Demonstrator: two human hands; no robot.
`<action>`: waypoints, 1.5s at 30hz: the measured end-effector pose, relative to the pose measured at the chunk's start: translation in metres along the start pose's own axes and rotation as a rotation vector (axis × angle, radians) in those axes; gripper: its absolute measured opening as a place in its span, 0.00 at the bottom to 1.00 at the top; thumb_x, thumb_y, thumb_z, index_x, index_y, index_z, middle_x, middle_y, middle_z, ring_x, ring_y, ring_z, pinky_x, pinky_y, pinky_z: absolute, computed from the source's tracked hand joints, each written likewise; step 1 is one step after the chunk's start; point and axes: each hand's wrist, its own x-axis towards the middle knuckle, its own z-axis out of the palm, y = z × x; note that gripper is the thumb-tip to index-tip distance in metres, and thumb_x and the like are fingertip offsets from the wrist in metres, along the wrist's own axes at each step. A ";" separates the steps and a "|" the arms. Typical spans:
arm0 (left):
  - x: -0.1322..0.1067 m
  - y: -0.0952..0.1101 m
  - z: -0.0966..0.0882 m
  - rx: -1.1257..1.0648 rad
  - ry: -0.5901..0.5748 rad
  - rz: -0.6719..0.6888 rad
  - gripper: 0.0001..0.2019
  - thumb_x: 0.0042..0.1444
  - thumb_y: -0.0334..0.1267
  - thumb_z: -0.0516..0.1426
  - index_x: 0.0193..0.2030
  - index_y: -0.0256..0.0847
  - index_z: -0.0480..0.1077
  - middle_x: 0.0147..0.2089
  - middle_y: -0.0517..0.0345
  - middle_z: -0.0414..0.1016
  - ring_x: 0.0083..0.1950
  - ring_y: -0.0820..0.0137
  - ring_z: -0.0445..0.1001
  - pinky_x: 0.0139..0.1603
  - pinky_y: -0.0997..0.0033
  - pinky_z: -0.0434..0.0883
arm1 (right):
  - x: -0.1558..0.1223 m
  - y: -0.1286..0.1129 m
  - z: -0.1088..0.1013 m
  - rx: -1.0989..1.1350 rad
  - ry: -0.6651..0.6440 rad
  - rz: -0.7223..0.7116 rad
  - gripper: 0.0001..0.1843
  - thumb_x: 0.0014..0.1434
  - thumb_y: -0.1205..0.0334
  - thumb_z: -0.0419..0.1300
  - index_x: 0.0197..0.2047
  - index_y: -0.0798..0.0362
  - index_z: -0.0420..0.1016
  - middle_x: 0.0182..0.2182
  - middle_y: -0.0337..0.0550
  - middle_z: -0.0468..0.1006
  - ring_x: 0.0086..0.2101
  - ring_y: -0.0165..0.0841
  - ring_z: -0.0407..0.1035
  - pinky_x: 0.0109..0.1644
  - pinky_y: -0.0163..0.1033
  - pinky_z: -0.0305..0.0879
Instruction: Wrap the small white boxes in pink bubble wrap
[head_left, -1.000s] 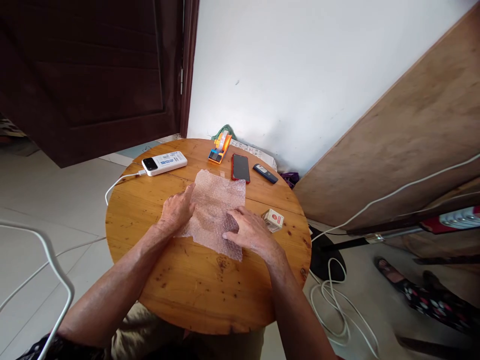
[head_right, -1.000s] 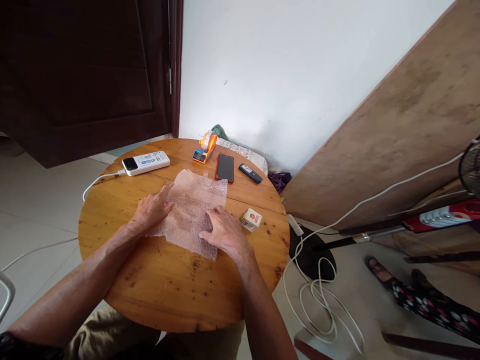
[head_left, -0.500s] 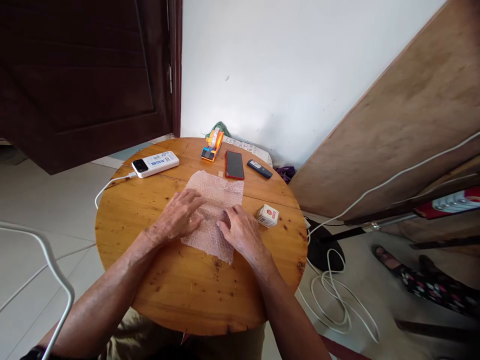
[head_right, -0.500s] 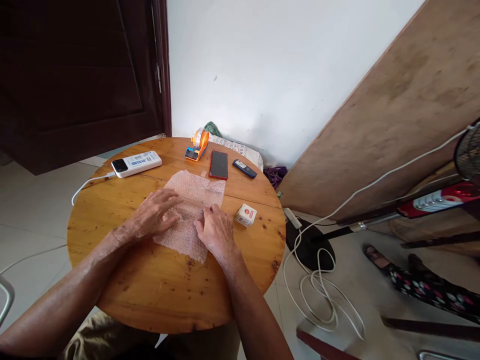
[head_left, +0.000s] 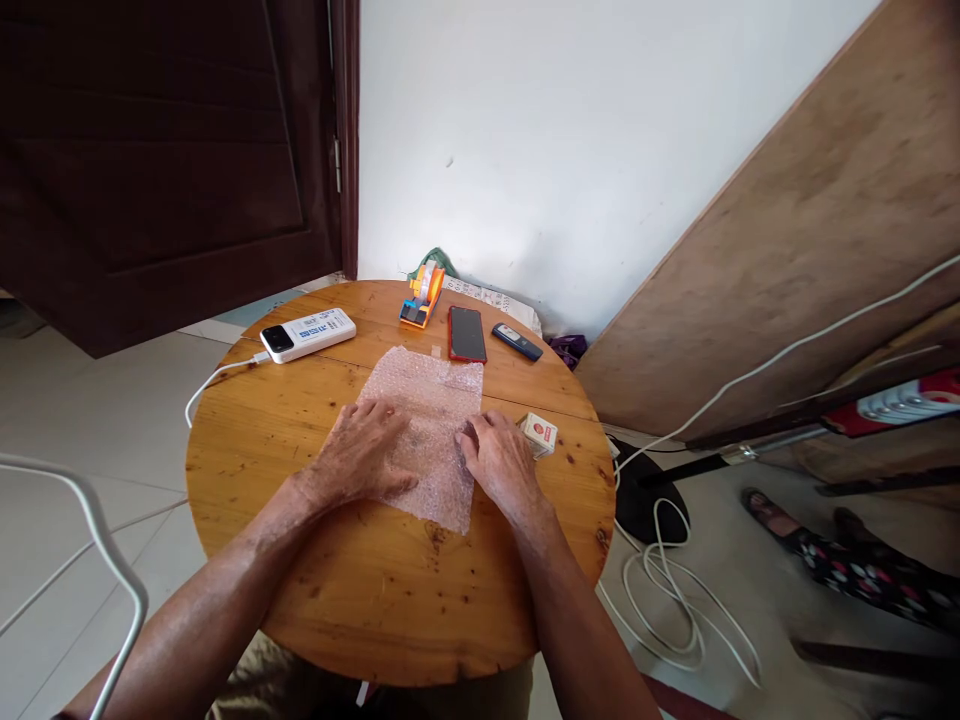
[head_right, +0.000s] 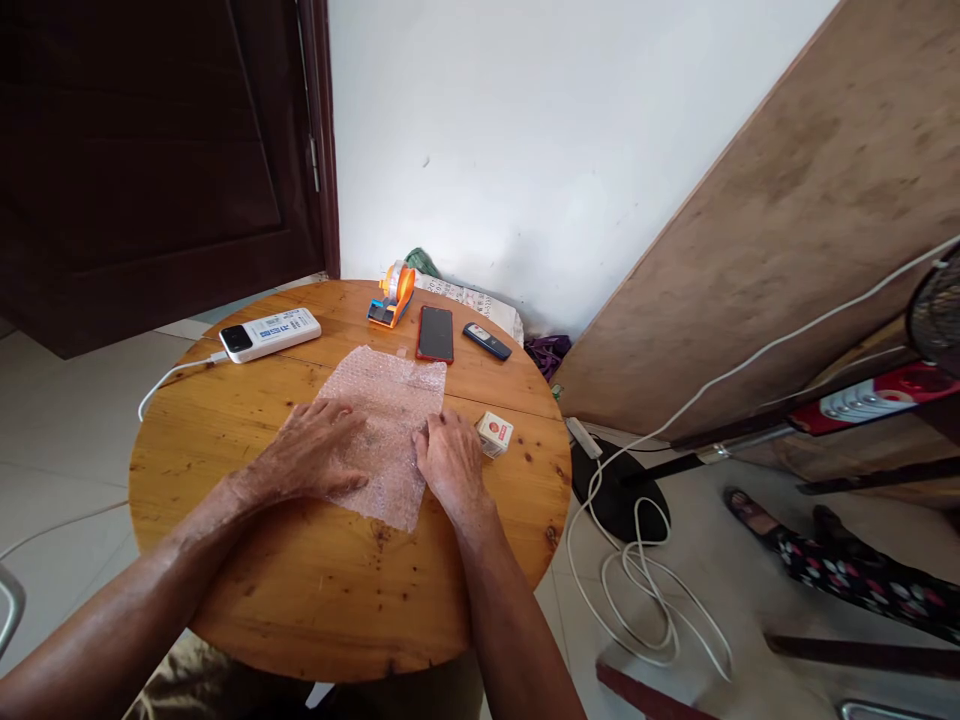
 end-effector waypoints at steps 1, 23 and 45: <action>-0.001 0.003 -0.001 0.009 -0.009 -0.008 0.29 0.50 0.57 0.64 0.55 0.43 0.70 0.61 0.44 0.69 0.61 0.48 0.66 0.60 0.46 0.64 | 0.000 0.000 0.001 -0.007 0.000 0.001 0.13 0.67 0.59 0.54 0.47 0.56 0.76 0.45 0.54 0.76 0.47 0.44 0.69 0.51 0.44 0.62; -0.002 0.016 0.002 0.051 0.022 -0.057 0.28 0.50 0.59 0.62 0.52 0.42 0.72 0.64 0.42 0.68 0.61 0.45 0.65 0.58 0.43 0.63 | 0.009 -0.021 0.026 0.080 0.082 -0.060 0.25 0.71 0.55 0.48 0.64 0.60 0.64 0.65 0.57 0.66 0.63 0.45 0.59 0.64 0.49 0.55; -0.003 -0.012 -0.010 -0.057 -0.077 -0.160 0.33 0.48 0.54 0.64 0.60 0.45 0.66 0.66 0.46 0.65 0.68 0.47 0.59 0.65 0.45 0.58 | 0.013 -0.014 0.022 0.069 0.112 -0.063 0.18 0.68 0.68 0.47 0.55 0.58 0.71 0.56 0.56 0.73 0.55 0.44 0.64 0.58 0.46 0.58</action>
